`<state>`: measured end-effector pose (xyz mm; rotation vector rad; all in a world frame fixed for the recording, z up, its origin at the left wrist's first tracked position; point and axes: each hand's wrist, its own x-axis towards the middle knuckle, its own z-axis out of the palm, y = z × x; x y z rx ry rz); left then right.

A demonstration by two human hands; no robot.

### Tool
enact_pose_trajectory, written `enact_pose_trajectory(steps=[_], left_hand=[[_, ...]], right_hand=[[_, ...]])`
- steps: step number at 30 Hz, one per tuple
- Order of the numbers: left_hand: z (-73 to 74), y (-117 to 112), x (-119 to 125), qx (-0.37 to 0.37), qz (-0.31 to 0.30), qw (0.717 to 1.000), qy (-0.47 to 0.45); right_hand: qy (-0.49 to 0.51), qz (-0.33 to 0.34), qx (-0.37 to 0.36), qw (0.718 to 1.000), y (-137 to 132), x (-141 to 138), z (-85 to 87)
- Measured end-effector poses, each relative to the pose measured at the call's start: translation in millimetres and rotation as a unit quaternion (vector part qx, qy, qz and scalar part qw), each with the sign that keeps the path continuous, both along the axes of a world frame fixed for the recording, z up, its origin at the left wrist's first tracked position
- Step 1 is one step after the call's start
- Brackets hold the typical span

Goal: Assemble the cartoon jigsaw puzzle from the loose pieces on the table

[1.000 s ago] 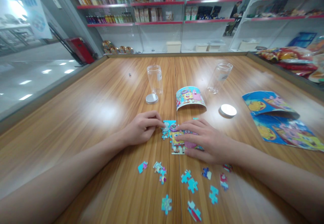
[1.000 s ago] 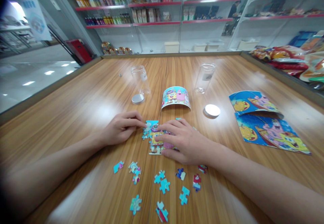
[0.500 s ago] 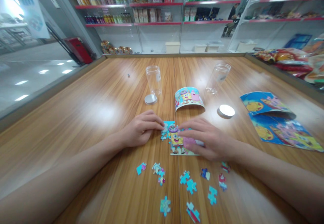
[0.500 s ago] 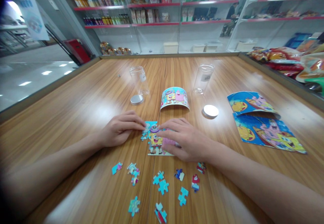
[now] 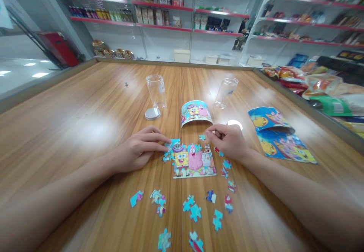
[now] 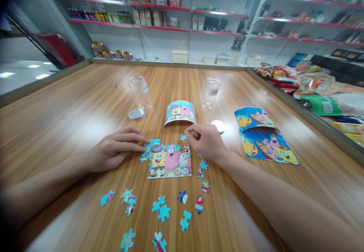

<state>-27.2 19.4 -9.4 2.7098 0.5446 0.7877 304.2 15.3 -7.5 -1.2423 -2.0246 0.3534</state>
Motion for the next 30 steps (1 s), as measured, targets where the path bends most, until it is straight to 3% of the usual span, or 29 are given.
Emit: enact_pose_trajectory(steps=[4, 11, 30], left_hand=[[-1.4, 0.5, -1.6, -0.003, 0.007, 1.000, -0.001], [-5.4, 4.0, -6.4, -0.011, 0.005, 1.000, 0.014], [-4.5, 2.5, -2.4, -0.022, 0.005, 1.000, 0.016]], right_hand=[[0.006, -0.030, -0.033, 0.999, 10.3, 4.4, -5.9], [-0.023, 0.033, -0.141, 0.989, 14.3, 6.7, -9.3], [-0.082, 0.021, -0.135, 0.987, 11.1, 1.5, -4.7]])
